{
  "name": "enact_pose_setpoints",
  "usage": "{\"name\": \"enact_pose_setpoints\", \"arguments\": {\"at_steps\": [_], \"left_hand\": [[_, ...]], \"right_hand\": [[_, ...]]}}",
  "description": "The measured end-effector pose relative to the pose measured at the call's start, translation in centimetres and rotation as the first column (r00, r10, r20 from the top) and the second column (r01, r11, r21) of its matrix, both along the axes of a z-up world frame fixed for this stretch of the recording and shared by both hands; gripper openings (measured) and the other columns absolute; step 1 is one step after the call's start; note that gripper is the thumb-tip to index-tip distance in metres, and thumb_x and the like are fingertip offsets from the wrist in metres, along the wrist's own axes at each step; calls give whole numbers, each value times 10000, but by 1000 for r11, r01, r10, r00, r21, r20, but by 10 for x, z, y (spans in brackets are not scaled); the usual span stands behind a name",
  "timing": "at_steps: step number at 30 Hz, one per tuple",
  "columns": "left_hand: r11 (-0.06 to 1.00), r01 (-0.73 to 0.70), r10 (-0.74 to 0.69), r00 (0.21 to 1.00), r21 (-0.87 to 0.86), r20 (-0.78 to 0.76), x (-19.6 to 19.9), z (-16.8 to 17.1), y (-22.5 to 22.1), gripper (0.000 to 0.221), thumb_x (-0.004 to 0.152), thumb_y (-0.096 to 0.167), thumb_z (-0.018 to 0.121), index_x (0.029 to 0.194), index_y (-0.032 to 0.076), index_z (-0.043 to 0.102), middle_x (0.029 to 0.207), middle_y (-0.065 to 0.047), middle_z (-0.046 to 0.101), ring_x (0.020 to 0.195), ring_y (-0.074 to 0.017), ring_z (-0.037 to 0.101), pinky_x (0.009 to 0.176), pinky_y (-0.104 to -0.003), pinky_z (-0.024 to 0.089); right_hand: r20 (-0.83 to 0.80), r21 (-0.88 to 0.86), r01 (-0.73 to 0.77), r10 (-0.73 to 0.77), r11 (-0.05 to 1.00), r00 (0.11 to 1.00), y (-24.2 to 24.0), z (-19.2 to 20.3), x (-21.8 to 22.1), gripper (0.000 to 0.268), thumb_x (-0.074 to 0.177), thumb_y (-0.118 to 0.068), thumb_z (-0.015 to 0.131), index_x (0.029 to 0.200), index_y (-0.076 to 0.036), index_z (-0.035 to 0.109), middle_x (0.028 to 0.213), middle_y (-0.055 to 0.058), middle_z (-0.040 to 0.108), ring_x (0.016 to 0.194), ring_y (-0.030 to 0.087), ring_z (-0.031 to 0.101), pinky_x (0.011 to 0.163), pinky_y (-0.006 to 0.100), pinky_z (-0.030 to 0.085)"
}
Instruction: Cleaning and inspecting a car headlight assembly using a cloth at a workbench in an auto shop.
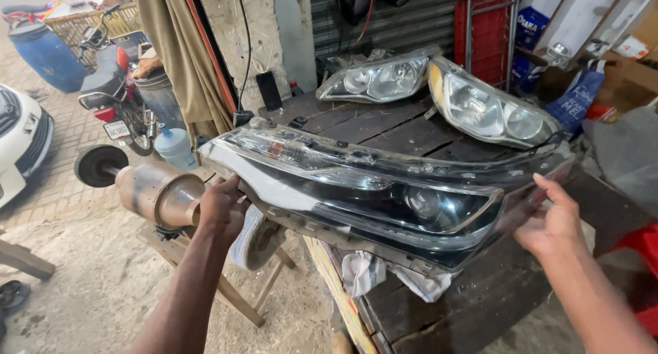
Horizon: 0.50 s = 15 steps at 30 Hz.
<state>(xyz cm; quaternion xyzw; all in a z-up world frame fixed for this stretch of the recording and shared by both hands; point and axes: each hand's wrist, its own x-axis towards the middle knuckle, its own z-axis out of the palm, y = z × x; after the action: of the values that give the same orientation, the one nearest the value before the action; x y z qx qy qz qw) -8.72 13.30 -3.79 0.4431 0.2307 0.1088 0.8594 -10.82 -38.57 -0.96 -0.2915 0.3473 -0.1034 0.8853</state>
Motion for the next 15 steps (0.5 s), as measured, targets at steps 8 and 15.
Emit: {"name": "enact_pose_setpoints", "arguments": {"at_steps": [8, 15], "left_hand": [[996, -51, 44, 995, -72, -93, 85, -60, 9, 88, 982, 72, 607, 904, 112, 596, 873, -53, 614, 795, -193, 573, 794, -385, 530], [962, -215, 164, 948, -170, -273, 153, -88, -1, 112, 995, 48, 606, 1075, 45, 684, 976, -7, 608, 910, -115, 568, 783, -194, 441]], "right_hand": [[-85, 50, 40, -36, 998, 996, 6, -14, 76, 161, 874, -171, 793, 980, -236, 690, 925, -115, 762, 908, 64, 800, 917, 298, 705], [-78, -83, -52, 46, 995, 996, -21, -87, 153, 244, 889, -248, 787, 1119, -260, 708, 1151, -94, 770, 1140, 95, 746, 1084, 370, 614]]}}
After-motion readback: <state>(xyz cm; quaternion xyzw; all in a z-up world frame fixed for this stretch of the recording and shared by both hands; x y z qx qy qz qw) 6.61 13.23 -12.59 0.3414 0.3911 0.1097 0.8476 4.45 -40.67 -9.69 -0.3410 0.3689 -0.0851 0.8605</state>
